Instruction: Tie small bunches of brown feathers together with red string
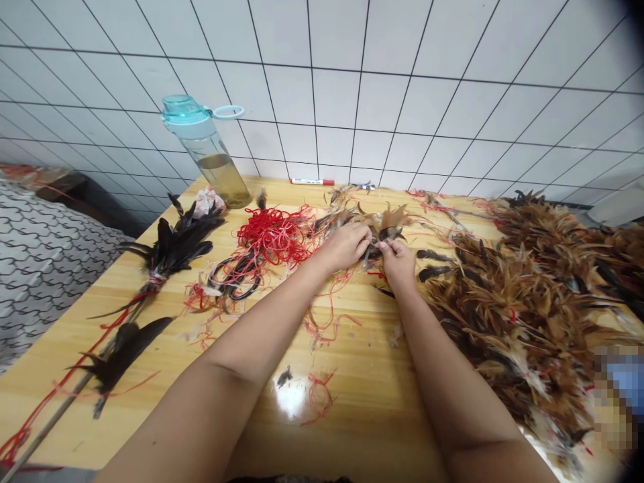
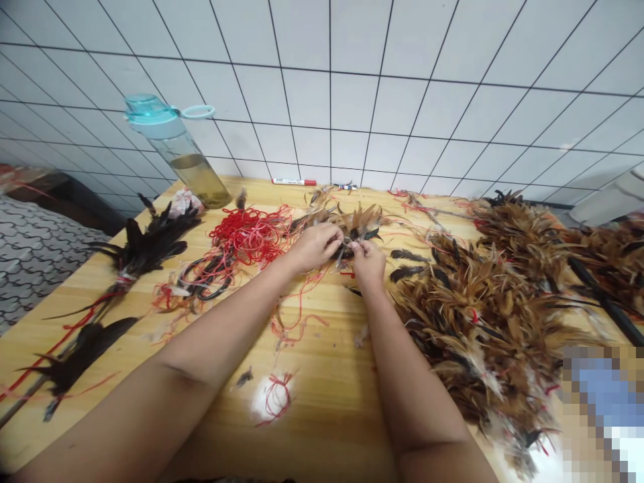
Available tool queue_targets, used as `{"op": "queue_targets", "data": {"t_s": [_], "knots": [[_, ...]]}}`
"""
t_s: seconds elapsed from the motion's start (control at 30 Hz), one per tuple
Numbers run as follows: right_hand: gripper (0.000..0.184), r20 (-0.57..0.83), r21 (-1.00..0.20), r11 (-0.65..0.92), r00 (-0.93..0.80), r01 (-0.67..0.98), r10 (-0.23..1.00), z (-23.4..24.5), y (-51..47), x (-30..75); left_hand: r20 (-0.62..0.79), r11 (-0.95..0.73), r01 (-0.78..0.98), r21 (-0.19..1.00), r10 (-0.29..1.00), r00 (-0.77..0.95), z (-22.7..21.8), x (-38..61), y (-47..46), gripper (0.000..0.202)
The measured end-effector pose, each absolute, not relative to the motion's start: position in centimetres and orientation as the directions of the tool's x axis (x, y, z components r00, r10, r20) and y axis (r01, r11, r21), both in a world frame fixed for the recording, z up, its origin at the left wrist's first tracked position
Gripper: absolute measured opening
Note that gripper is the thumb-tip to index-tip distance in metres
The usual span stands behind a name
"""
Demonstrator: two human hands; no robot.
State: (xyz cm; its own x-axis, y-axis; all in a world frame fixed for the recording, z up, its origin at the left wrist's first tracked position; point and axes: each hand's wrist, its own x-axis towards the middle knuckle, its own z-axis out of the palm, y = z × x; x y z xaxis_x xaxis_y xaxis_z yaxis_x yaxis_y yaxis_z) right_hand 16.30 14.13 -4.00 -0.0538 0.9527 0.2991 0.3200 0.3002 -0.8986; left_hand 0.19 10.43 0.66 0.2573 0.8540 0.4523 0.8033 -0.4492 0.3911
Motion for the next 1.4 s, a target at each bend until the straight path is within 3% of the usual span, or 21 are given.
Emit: {"op": "queue_targets", "data": {"t_s": [0.33, 0.43, 0.6, 0.67, 0.8, 0.93, 1.0, 1.07, 1.23, 1.4], "knots": [[0.021, 0.287, -0.833, 0.343, -0.19, 0.434, 0.939, -3.2, 13.8, 16.2, 0.491, -0.432, 0.886, 0.17, 0.816, 0.304, 0.7, 0.8, 10.1, 0.014], [0.019, 0.277, -0.862, 0.327, -0.18, 0.388, 0.944, -3.2, 13.8, 16.2, 0.519, -0.448, 0.87, 0.206, 0.804, 0.292, 0.9, 1.0, 9.9, 0.014], [0.024, 0.217, -0.955, 0.232, -0.095, 0.185, 0.972, -3.3, 14.0, 16.3, 0.597, -0.36, 0.871, 0.334, 0.796, 0.1, 1.5, 0.8, 9.6, 0.016], [0.028, 0.208, -0.968, 0.215, -0.064, 0.126, 0.976, -3.3, 14.1, 16.5, 0.498, -0.307, 0.886, 0.348, 0.861, 0.103, 1.8, 0.8, 9.4, 0.019], [0.031, 0.213, -0.969, 0.214, -0.02, 0.121, 0.977, -3.2, 14.0, 16.5, 0.167, -0.218, 0.93, 0.296, 0.97, 0.175, 2.4, 1.3, 9.0, 0.029], [0.032, 0.224, -0.964, 0.222, -0.008, 0.149, 0.975, -3.1, 13.9, 16.5, 0.064, -0.151, 0.951, 0.269, 0.988, 0.139, 2.6, 1.5, 8.8, 0.021], [0.03, 0.235, -0.958, 0.234, -0.015, 0.167, 0.972, -3.1, 13.8, 16.5, 0.065, -0.146, 0.929, 0.341, 0.989, 0.131, 2.3, 1.3, 9.0, 0.011], [0.03, 0.244, -0.951, 0.243, -0.019, 0.193, 0.97, -3.1, 13.8, 16.5, 0.073, -0.155, 0.856, 0.493, 0.988, 0.137, 2.0, 0.9, 9.3, 0.007], [0.03, 0.257, -0.938, 0.256, -0.028, 0.234, 0.966, -3.1, 13.8, 16.5, 0.172, -0.16, 0.447, 0.88, 0.985, 0.014, 1.0, 0.0, 10.4, 0.011], [0.029, 0.26, -0.931, 0.266, -0.056, 0.249, 0.964, -3.4, 13.8, 16.3, 0.091, -0.089, 0.031, 0.996, 0.993, -0.069, 0.7, 0.1, 10.8, 0.02]]}}
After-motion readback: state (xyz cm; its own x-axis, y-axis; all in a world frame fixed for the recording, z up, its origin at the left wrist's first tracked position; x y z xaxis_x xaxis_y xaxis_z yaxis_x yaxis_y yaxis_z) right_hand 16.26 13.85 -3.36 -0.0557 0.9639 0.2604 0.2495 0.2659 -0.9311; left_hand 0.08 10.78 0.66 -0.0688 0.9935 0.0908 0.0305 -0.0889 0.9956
